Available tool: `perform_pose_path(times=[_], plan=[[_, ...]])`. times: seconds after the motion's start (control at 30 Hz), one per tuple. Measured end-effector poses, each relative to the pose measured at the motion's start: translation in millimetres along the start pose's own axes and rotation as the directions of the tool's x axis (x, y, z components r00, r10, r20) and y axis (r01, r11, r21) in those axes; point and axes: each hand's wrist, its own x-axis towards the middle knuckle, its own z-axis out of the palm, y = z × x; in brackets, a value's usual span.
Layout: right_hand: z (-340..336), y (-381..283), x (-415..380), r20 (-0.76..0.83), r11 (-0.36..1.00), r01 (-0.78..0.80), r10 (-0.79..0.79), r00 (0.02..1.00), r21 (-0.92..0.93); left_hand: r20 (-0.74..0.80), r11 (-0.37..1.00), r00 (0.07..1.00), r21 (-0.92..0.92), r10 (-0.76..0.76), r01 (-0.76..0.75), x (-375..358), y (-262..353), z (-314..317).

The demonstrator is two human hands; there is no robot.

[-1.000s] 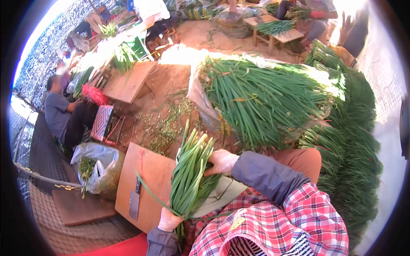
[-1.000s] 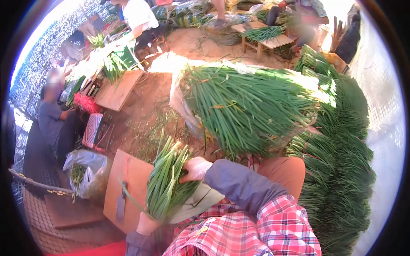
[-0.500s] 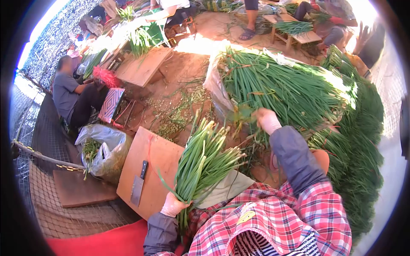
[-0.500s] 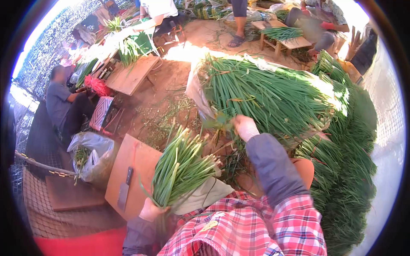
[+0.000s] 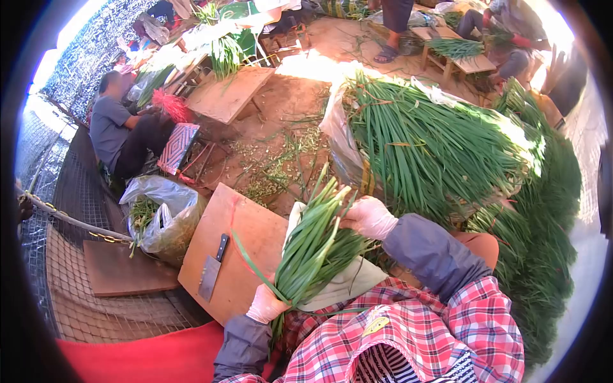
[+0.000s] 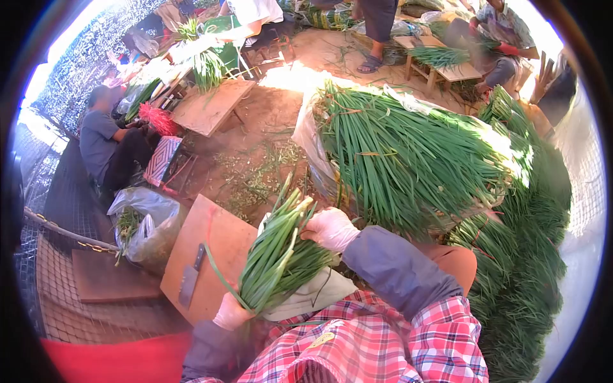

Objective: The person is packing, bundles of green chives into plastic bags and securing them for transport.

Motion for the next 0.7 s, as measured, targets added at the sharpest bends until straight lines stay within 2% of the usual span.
perform_pose_path(times=[0.07, 0.1, 0.17, 0.23, 0.3, 0.33, 0.37, 0.43, 0.47, 0.5, 0.57, 0.63, 0.67, 0.7], plan=[[8, 9, -12, -0.077, 0.998, -0.021, 0.026, 0.997, 0.060, -0.023, 0.992, 0.999, 0.125, 0.031, -0.027, -2, -6, 1], [-3, 10, -14, 0.082, 0.985, -0.123, 0.114, 0.990, 0.123, -0.038, 0.974, 0.998, 0.225, 0.047, -0.037, -2, -6, 1], [3, 44, -22, 0.229, 0.934, -0.291, 0.243, 0.943, 0.208, -0.070, 0.909, 0.994, 0.414, 0.086, -0.050, -6, -6, 2], [-33, 40, -22, 0.406, 0.882, -0.467, 0.407, 0.818, 0.057, -0.075, 0.851, 0.988, 0.520, 0.136, -0.077, -9, 0, 3], [-51, 56, -13, 0.235, 0.797, -0.556, 0.602, 0.763, -0.235, -0.068, 0.801, 0.982, 0.590, 0.174, -0.101, -14, 5, 3], [-62, 52, -17, 0.085, 0.809, -0.587, 0.583, 0.808, 0.038, -0.064, 0.786, 0.979, 0.608, 0.194, -0.116, -16, 8, 3], [-76, 47, -21, -0.072, 0.786, -0.537, 0.581, 0.810, 0.306, -0.062, 0.770, 0.975, 0.625, 0.215, -0.130, -15, 10, 4], [-105, 16, -15, -0.197, 0.922, -0.180, 0.258, 0.946, 0.342, -0.058, 0.714, 0.966, 0.685, 0.250, -0.144, -17, 14, 6], [-104, 5, -10, -0.230, 0.966, -0.031, 0.092, 0.969, 0.257, -0.055, 0.679, 0.960, 0.718, 0.273, -0.152, -16, 17, 7], [-98, -4, -2, -0.137, 0.995, 0.074, -0.064, 0.988, 0.066, -0.039, 0.656, 0.958, 0.736, 0.285, -0.165, -15, 19, 8], [-62, 10, 7, 0.114, 0.967, 0.255, -0.254, 0.961, -0.001, -0.032, 0.608, 0.951, 0.776, 0.307, -0.170, -17, 25, 8], [-45, 3, 6, 0.264, 0.983, 0.049, -0.096, 0.960, 0.179, -0.034, 0.600, 0.967, 0.789, 0.252, -0.129, -20, 30, 6], [-42, -1, 3, 0.178, 0.982, 0.066, -0.097, 0.979, 0.174, -0.035, 0.609, 0.970, 0.784, 0.239, -0.122, -21, 30, 6], [-45, -7, 0, 0.159, 0.956, 0.003, -0.052, 0.986, 0.294, -0.031, 0.618, 0.974, 0.778, 0.226, -0.118, -21, 30, 6]])
